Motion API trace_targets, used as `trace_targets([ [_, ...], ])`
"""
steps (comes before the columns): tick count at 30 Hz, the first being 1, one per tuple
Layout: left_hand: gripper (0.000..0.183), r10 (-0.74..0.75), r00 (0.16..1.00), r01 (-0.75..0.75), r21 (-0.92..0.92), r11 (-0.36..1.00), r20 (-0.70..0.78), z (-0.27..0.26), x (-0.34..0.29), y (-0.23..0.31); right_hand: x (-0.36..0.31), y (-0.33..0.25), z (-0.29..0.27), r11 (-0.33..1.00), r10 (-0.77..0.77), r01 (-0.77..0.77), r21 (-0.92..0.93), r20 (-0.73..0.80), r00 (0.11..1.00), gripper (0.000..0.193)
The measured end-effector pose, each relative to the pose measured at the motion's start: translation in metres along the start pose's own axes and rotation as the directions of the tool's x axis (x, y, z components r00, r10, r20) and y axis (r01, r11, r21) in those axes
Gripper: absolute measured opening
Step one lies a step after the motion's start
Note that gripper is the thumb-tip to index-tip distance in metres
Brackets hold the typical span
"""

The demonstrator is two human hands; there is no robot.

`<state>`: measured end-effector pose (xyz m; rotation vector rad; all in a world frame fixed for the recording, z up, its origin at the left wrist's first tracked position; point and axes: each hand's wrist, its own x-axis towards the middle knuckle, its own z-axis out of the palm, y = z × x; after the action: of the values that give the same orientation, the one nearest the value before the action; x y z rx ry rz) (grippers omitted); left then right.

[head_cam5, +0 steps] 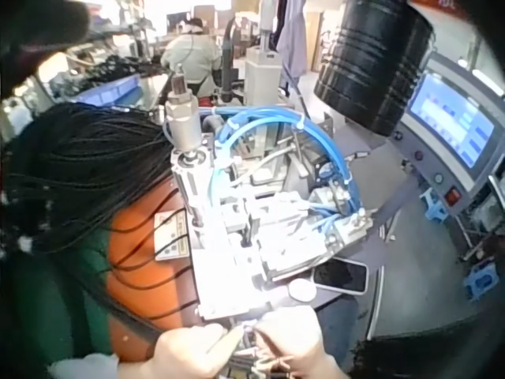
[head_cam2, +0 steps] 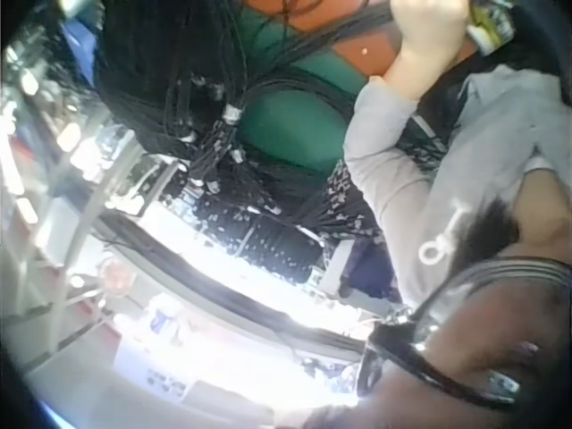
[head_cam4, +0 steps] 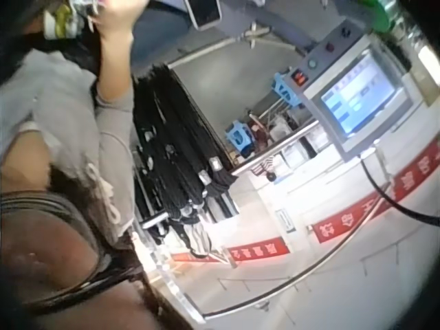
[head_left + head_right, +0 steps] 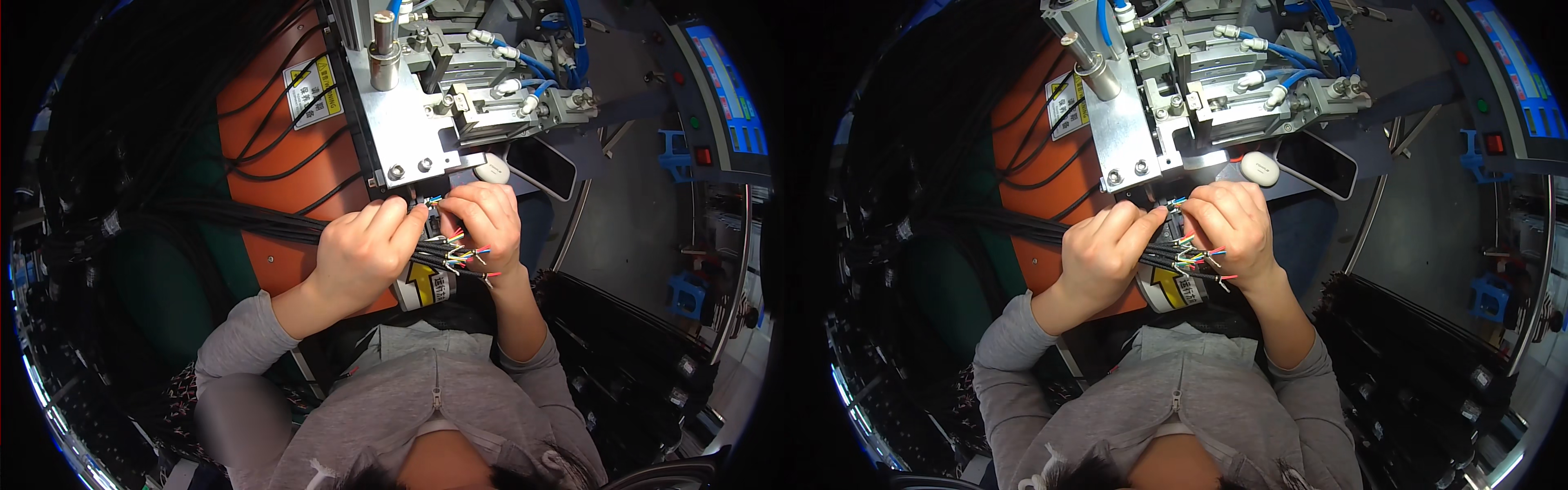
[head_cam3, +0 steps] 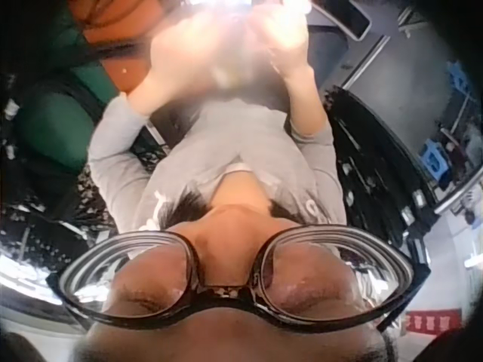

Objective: The person inserts multiple small colored wires into a terminal block on a machine. They repeatedly pull bundles of black cables from a nearby pile, separate individual wires, and insert them into the block one by one.

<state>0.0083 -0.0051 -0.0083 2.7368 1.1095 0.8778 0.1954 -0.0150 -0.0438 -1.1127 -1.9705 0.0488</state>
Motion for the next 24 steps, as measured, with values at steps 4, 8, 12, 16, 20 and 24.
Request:
trace_targets([
  [4,0.028,0.025,0.999,-0.025,-0.009,1.0,0.029,-0.001,0.006,-0.001,-0.003,0.004,-0.005,0.999,-0.022,0.021,-0.039,-0.017,1.0,0.02],
  [8,0.03,0.015,0.996,-0.009,-0.058,0.998,0.088,0.004,0.007,-0.003,-0.011,0.013,0.0,1.0,0.006,-0.006,-0.015,-0.012,1.0,0.025],
  [12,0.03,-0.036,0.998,0.037,-0.036,0.999,0.05,0.006,0.0,-0.005,-0.006,0.01,0.016,0.999,0.039,-0.038,0.02,-0.053,0.998,0.018],
  [16,0.028,-0.038,0.997,0.041,-0.038,0.998,0.072,0.009,-0.001,0.006,-0.01,0.004,0.0,0.999,-0.022,0.019,-0.028,-0.082,0.996,0.013],
  [20,0.027,-0.03,0.995,0.031,-0.005,1.0,0.099,0.011,-0.003,0.005,-0.012,0.001,0.004,0.985,0.045,-0.059,-0.164,-0.091,0.995,0.011],
  [24,0.032,-0.048,0.995,0.051,-0.028,0.998,0.091,0.008,-0.001,0.004,-0.012,0.003,0.007,0.982,-0.001,-0.019,-0.186,-0.109,0.994,0.012],
])
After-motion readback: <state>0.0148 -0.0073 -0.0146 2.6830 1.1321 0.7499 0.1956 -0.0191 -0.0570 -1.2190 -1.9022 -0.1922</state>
